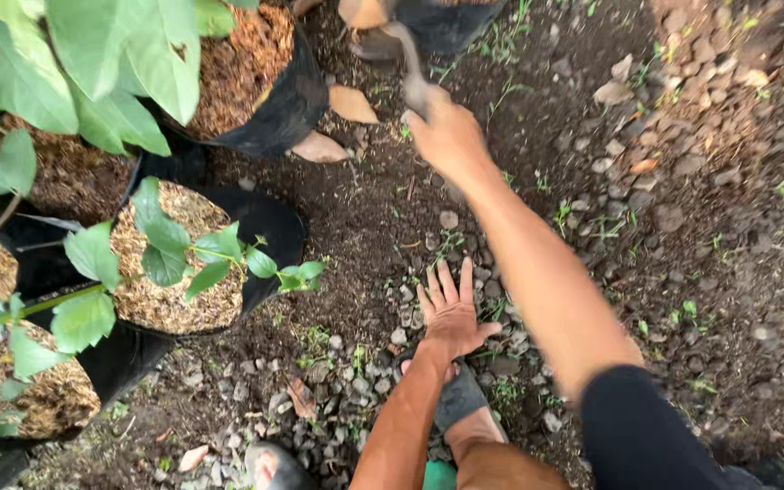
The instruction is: The person weeds a gravel path between potted plants, using a hand hoe to loosen soil and pulling weeds by hand. The removed weeds are placed into a rectangular container.
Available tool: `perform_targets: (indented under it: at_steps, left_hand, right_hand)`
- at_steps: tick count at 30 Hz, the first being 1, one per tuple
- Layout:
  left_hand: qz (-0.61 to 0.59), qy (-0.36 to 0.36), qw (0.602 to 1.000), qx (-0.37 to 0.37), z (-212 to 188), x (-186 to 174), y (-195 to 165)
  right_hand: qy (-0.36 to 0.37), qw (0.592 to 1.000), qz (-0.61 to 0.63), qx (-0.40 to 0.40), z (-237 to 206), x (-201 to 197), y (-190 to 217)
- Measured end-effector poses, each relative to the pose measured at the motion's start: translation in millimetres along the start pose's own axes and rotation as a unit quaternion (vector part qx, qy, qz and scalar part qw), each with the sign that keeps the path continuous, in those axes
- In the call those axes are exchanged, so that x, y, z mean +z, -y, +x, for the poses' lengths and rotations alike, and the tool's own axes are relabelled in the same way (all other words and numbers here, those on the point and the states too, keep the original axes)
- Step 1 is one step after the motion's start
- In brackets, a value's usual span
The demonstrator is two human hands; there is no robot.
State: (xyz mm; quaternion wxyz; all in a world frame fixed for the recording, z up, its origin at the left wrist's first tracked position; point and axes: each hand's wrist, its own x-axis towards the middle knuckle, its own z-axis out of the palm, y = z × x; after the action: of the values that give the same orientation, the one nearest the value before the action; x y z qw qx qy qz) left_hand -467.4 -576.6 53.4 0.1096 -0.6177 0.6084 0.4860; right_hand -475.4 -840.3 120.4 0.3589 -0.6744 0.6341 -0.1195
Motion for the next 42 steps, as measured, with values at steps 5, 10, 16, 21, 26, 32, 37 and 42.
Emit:
perform_targets:
  at_steps: [5, 10, 16, 21, 26, 32, 37, 42]
  left_hand:
    - [0.040, -0.007, 0.999, 0.016, 5, 11, 5]
    - [0.048, 0.012, 0.999, 0.011, 2, 3, 2]
    - [-0.010, 0.009, 1.000, 0.010, -7, -12, -6]
    - [0.008, 0.015, 1.000, 0.006, -16, -26, -11]
    - [-0.060, 0.013, 0.998, 0.009, -21, -30, -13]
    - [-0.055, -0.204, 0.963, 0.167, -59, -55, 22]
    - [0.011, -0.372, 0.920, -0.127, -56, -96, 92]
    - [-0.025, -0.404, 0.912, -0.061, -27, -101, 115]
  right_hand:
    - [0.134, 0.985, 0.051, -0.091, -77, 41, -22]
    - [0.288, 0.948, -0.135, 0.006, -166, -3, -71]
    - [-0.042, 0.993, -0.107, 0.018, -101, -17, -45]
    - [0.200, 0.961, -0.192, 0.022, -164, -45, -85]
    - [0.109, 0.980, -0.111, 0.122, -181, -71, -134]
    - [0.131, 0.947, -0.118, 0.268, -199, -77, -137]
    - [-0.074, 0.974, -0.215, -0.013, -198, -74, -124]
    - [-0.047, 0.960, -0.240, -0.137, -140, 15, -76]
